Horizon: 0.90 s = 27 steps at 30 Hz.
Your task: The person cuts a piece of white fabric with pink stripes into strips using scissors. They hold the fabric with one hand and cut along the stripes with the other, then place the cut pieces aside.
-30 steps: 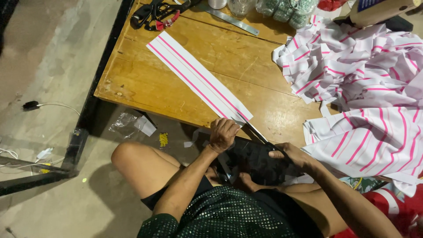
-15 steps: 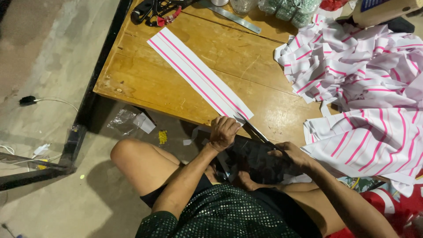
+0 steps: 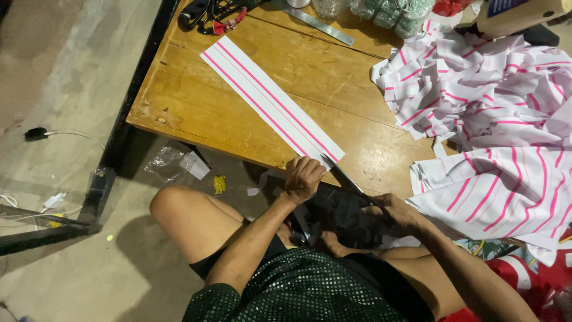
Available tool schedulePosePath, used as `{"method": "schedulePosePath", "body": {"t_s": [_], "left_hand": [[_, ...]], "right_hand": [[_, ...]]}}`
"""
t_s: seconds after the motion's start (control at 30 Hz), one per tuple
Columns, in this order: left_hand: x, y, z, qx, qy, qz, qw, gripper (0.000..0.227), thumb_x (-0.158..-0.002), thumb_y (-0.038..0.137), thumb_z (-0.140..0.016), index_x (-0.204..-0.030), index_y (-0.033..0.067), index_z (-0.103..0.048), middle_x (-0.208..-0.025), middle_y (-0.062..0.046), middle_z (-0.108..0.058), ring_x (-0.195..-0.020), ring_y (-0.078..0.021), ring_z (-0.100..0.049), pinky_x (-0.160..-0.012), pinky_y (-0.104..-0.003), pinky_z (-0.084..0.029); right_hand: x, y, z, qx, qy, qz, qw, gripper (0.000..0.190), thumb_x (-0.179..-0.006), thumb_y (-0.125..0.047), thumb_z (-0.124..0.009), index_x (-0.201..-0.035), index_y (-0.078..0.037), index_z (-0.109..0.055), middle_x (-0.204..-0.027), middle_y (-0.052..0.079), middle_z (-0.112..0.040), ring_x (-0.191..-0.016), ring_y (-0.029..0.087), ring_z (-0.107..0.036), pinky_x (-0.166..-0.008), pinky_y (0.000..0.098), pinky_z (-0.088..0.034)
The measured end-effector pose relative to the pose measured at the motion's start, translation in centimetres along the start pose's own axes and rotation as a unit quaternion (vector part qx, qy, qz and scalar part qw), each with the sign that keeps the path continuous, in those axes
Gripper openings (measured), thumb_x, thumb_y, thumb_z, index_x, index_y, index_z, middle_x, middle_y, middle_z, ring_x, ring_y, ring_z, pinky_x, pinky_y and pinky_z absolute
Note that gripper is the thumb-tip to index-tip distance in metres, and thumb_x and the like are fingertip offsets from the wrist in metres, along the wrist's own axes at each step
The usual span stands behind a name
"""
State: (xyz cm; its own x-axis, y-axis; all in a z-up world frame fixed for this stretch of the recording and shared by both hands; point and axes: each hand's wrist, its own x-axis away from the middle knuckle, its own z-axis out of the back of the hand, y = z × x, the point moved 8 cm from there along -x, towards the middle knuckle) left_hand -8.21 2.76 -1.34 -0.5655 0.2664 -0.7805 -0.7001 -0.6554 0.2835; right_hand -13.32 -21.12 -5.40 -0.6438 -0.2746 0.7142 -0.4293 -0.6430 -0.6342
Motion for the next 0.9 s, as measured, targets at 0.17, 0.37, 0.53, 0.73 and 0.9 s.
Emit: {"method": "schedulePosePath", "body": {"t_s": [0.17, 0.37, 0.53, 0.73, 0.9], "left_hand": [[0.4, -0.1, -0.2, 0.012, 0.002, 0.001, 1.0, 0.016, -0.1, 0.025, -0.06, -0.086, 0.0182, -0.062, -0.083, 0.001, -0.052, -0.075, -0.0205, -0.056, -0.078, -0.035, -0.045], [0.9, -0.4, -0.5, 0.034, 0.009, 0.009, 0.999, 0.016, -0.101, 0.027, -0.06, -0.089, 0.018, -0.066, -0.084, 0.001, -0.054, -0.077, -0.0195, -0.058, -0.08, -0.035, -0.045], [0.9, -0.5, -0.4, 0.025, 0.012, 0.007, 1.0, 0.018, -0.101, 0.029, -0.06, -0.088, 0.0184, -0.064, -0.085, 0.001, -0.055, -0.079, -0.0192, -0.059, -0.083, -0.036, -0.046], [0.8, -0.4, -0.3, 0.026, 0.01, -0.006, 1.0, 0.017, -0.101, 0.027, -0.059, -0.086, 0.0189, -0.062, -0.081, 0.001, -0.053, -0.076, -0.0195, -0.058, -0.08, -0.036, -0.046], [1.3, -0.6, -0.8, 0.029, 0.006, -0.011, 1.0, 0.02, -0.101, 0.029, -0.058, -0.085, 0.0188, -0.062, -0.081, 0.002, -0.053, -0.077, -0.019, -0.058, -0.08, -0.036, -0.046]], "right_hand": [[-2.2, -1.5, 0.4, 0.0, 0.013, 0.004, 1.0, 0.043, -0.079, -0.046, -0.081, -0.071, -0.006, -0.068, -0.057, 0.012, -0.061, -0.057, 0.025, -0.061, -0.057, 0.0326, -0.047], [-3.0, -2.9, 0.1, 0.0, 0.015, 0.025, 1.0, 0.044, -0.077, -0.046, -0.081, -0.072, -0.004, -0.069, -0.058, 0.012, -0.059, -0.058, 0.025, -0.059, -0.056, 0.0332, -0.046], [-2.8, -2.7, 0.2, -0.002, 0.009, 0.06, 0.998, 0.047, -0.079, -0.053, -0.076, -0.073, -0.007, -0.071, -0.057, 0.01, -0.059, -0.057, 0.023, -0.061, -0.053, 0.0327, -0.048], [-3.3, -2.8, 0.2, 0.035, 0.029, 0.049, 0.998, 0.038, -0.081, -0.044, -0.077, -0.072, -0.008, -0.069, -0.059, 0.01, -0.061, -0.061, 0.023, -0.061, -0.058, 0.0327, -0.047], [-3.3, -7.1, 0.0, 0.043, 0.032, 0.005, 0.999, 0.046, -0.079, -0.051, -0.078, -0.07, -0.007, -0.068, -0.06, 0.011, -0.063, -0.062, 0.025, -0.062, -0.062, 0.0347, -0.047]]}}
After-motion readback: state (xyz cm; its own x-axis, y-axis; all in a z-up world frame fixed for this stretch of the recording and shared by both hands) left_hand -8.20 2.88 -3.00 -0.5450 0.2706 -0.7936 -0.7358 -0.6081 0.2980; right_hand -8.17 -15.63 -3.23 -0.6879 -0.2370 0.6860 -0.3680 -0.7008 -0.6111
